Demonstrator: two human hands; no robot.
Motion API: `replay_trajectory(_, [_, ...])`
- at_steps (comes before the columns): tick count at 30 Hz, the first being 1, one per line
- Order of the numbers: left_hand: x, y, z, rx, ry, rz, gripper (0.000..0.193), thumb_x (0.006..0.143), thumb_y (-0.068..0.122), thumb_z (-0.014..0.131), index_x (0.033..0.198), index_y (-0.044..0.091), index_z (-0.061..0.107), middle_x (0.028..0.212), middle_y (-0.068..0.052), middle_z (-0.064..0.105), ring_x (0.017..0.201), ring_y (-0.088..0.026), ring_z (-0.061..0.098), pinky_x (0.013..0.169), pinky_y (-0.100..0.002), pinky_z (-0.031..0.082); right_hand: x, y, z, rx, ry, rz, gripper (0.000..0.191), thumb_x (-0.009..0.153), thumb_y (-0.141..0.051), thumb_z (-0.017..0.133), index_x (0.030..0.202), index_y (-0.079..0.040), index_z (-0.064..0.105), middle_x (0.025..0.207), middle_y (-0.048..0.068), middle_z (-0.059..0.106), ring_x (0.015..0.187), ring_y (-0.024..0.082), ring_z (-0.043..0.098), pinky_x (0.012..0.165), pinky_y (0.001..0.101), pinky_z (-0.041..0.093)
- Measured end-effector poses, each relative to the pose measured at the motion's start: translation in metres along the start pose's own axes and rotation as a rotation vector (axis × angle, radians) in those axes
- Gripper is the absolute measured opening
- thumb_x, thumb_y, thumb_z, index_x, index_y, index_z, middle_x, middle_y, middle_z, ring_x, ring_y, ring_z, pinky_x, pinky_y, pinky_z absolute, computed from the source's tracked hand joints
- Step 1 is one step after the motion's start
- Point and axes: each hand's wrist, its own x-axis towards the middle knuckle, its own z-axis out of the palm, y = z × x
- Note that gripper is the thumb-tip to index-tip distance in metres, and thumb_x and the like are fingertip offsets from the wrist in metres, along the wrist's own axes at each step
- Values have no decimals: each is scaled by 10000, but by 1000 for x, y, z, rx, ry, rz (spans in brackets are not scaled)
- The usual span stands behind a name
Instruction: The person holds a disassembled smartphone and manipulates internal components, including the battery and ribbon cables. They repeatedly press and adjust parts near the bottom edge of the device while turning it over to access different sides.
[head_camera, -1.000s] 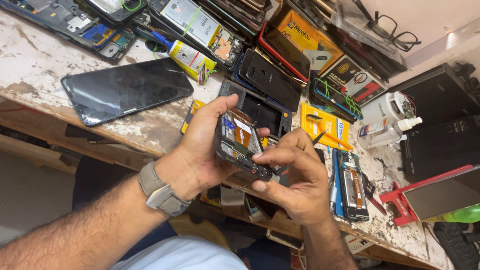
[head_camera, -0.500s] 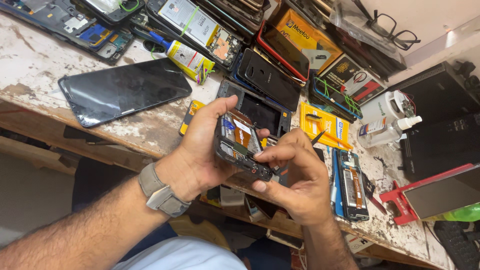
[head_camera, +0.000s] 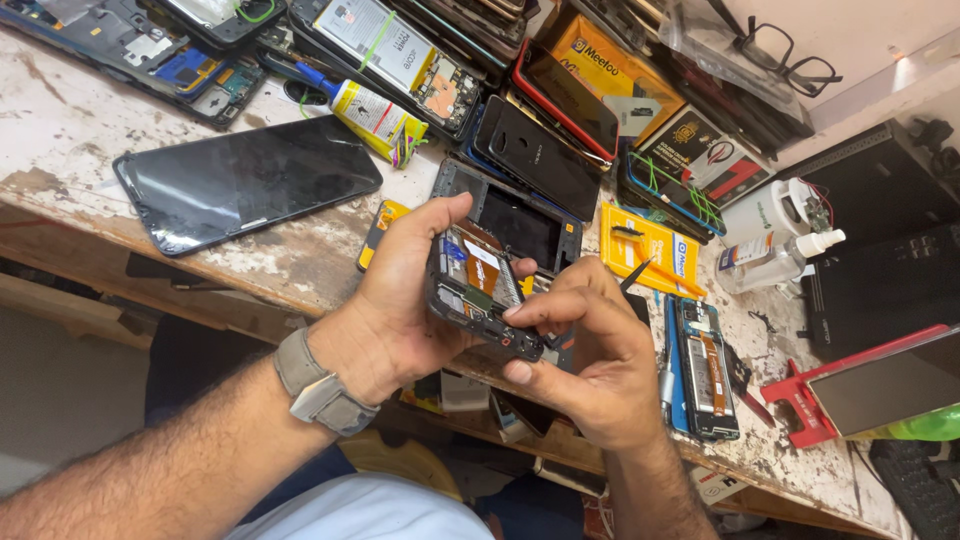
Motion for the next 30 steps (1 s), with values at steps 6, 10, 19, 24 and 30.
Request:
replay_trajectory(6, [-2, -1, 1, 12, 19, 2, 488, 939, 524, 525, 1023, 49, 600, 941, -164, 711, 810, -297, 705, 765, -453, 598, 4, -5, -1, -157, -20, -121, 371, 762, -173, 897, 1097, -93, 758, 1001, -9, 563, 986, 143, 519, 1004, 312, 464])
replay_trajectory(10, [-1, -1, 0, 0, 3, -9, 497, 933, 524, 527, 1011, 41, 618, 912, -168, 714, 781, -296, 705, 749, -443, 595, 8, -8, -2, -246, -38, -190, 376, 740, -200, 897, 1074, -105, 752, 968, -11, 601, 949, 152, 525, 955, 314, 441])
replay_trajectory(19, [2, -6, -2, 2, -35, -1, 458, 950, 517, 531, 943, 70, 628, 907, -179, 712, 760, -312, 713, 702, -455, 597, 13, -14, -9, -428, -100, -321, 403, 718, -282, 883, 1066, -131, 747, 915, -15, 592, 893, 163, 521, 879, 346, 394])
replay_trajectory(24, [2, -6, -2, 8, -66, 3, 438, 971, 509, 529, 953, 83, 632, 913, -178, 707, 777, -324, 719, 695, -463, 600, 12, -17, -10, -451, -122, -318, 398, 734, -297, 887, 1079, -151, 751, 920, -6, 574, 904, 175, 525, 874, 355, 425])
replay_trajectory(30, [1, -7, -2, 22, -88, -14, 434, 960, 514, 517, 944, 98, 635, 913, -164, 703, 772, -348, 721, 691, -485, 602, 11, -20, -10, -503, -135, -339, 406, 709, -296, 897, 1060, -150, 754, 899, -4, 582, 888, 183, 533, 859, 370, 408])
